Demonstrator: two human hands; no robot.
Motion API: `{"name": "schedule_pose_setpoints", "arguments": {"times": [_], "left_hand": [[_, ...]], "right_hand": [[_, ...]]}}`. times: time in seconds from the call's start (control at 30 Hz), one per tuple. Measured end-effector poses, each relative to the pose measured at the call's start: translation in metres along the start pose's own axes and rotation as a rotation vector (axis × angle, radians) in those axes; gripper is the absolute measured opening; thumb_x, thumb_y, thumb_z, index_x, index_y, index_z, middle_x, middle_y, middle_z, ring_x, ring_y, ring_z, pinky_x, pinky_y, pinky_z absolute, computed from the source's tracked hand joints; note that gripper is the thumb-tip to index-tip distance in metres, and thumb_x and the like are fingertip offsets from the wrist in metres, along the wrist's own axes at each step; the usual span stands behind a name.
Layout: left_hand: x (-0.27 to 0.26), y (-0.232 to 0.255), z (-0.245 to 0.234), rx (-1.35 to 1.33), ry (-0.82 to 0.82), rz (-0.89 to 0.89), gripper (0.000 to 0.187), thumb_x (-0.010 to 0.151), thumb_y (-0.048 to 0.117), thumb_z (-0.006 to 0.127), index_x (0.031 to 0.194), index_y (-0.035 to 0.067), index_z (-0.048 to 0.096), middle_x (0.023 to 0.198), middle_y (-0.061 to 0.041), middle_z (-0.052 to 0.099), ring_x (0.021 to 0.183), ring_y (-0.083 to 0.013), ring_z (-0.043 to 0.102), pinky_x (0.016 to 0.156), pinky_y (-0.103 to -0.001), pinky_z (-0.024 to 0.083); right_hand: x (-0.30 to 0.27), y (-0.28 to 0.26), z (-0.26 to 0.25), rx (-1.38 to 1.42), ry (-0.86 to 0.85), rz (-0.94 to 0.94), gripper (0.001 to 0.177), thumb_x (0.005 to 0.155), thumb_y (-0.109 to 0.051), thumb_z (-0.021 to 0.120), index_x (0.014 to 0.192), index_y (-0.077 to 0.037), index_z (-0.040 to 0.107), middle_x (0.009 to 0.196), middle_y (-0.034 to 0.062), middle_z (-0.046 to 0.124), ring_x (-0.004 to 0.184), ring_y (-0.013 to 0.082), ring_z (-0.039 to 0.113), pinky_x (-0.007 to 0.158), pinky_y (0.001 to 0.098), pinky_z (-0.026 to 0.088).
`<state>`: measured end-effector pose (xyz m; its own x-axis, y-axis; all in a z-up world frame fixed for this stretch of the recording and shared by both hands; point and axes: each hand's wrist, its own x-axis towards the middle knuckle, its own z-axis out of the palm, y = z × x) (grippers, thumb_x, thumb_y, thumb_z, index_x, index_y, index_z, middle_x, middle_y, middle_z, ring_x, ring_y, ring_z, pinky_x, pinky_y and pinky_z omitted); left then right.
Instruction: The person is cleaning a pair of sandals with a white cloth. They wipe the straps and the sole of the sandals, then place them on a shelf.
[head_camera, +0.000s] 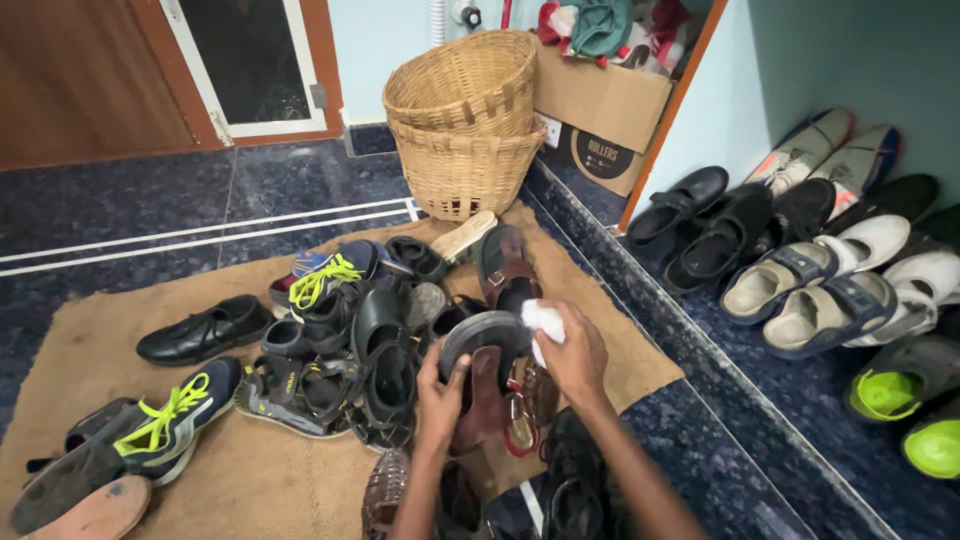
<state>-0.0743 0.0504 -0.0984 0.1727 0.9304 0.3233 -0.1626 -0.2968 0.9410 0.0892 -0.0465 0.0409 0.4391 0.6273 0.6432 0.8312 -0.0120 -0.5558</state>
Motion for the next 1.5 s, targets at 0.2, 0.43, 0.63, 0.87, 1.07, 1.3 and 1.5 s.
{"name": "schedule_pose_setpoints", "arguments": {"times": [0.2, 0.43, 0.63, 0.87, 1.07, 1.3, 1.5], "left_hand": [[0.007, 0.006, 0.021, 0.129, 0.04, 0.261, 0.04, 0.092, 0.021, 0.074, 0.127, 0.004, 0.064, 0.121, -0.015, 0.071, 0.114, -0.0277, 0.064, 0.101, -0.038, 0.047], [0.013, 0.005, 0.027, 0.083, 0.04, 0.217, 0.039, 0.091, 0.017, 0.074, 0.126, 0.003, 0.065, 0.117, -0.014, 0.072, 0.112, -0.0253, 0.064, 0.1, -0.037, 0.047], [0.011, 0.003, -0.003, -0.123, -0.074, 0.135, 0.036, 0.095, 0.016, 0.069, 0.128, 0.002, 0.063, 0.117, -0.007, 0.071, 0.11, -0.0168, 0.063, 0.098, -0.03, 0.048], [0.017, 0.0, 0.0, -0.221, -0.05, 0.025, 0.034, 0.094, 0.014, 0.072, 0.125, 0.001, 0.066, 0.112, -0.006, 0.071, 0.105, -0.0148, 0.064, 0.095, -0.031, 0.05], [0.038, 0.011, 0.041, -0.463, -0.095, 0.088, 0.035, 0.097, 0.014, 0.071, 0.129, 0.003, 0.063, 0.115, -0.005, 0.072, 0.102, -0.0127, 0.066, 0.09, -0.027, 0.054], [0.051, 0.052, 0.069, -0.32, -0.083, -0.037, 0.045, 0.086, -0.001, 0.07, 0.13, 0.006, 0.06, 0.109, -0.004, 0.071, 0.093, -0.0118, 0.064, 0.074, -0.028, 0.05], [0.062, 0.109, 0.05, -0.027, -0.079, 0.293, 0.045, 0.079, -0.005, 0.074, 0.122, 0.004, 0.063, 0.114, -0.006, 0.071, 0.103, -0.0142, 0.068, 0.087, -0.028, 0.054]], "right_hand": [[0.004, -0.059, -0.012, -0.148, -0.064, -0.124, 0.025, 0.075, -0.015, 0.079, 0.099, -0.017, 0.073, 0.101, 0.0017, 0.072, 0.097, 0.0301, 0.066, 0.079, 0.0453, 0.054], [0.004, -0.061, -0.006, -0.214, -0.107, -0.189, 0.03, 0.075, -0.012, 0.077, 0.105, -0.017, 0.074, 0.104, 0.0048, 0.071, 0.097, 0.0336, 0.066, 0.078, 0.0479, 0.054], [-0.024, 0.033, 0.018, -0.428, -0.435, 0.259, 0.03, 0.079, -0.026, 0.076, 0.109, -0.022, 0.075, 0.102, 0.0099, 0.074, 0.099, 0.0347, 0.072, 0.084, 0.0504, 0.056], [-0.018, 0.032, 0.005, -0.18, -0.242, 0.262, 0.031, 0.081, -0.03, 0.074, 0.111, -0.022, 0.076, 0.105, 0.0127, 0.073, 0.1, 0.0385, 0.069, 0.084, 0.053, 0.054], [0.035, -0.04, -0.031, -0.144, -0.021, 0.044, 0.035, 0.079, -0.023, 0.078, 0.114, -0.02, 0.074, 0.099, 0.0141, 0.067, 0.096, 0.0384, 0.067, 0.08, 0.0505, 0.052], [0.046, -0.041, -0.055, -0.164, 0.002, -0.115, 0.04, 0.075, -0.012, 0.078, 0.114, -0.021, 0.074, 0.105, 0.0115, 0.066, 0.098, 0.0355, 0.066, 0.08, 0.0467, 0.053], [0.033, -0.013, -0.051, -0.171, -0.093, 0.041, 0.04, 0.076, -0.017, 0.078, 0.116, -0.024, 0.074, 0.106, 0.0111, 0.067, 0.096, 0.0358, 0.068, 0.08, 0.0481, 0.053]]}}
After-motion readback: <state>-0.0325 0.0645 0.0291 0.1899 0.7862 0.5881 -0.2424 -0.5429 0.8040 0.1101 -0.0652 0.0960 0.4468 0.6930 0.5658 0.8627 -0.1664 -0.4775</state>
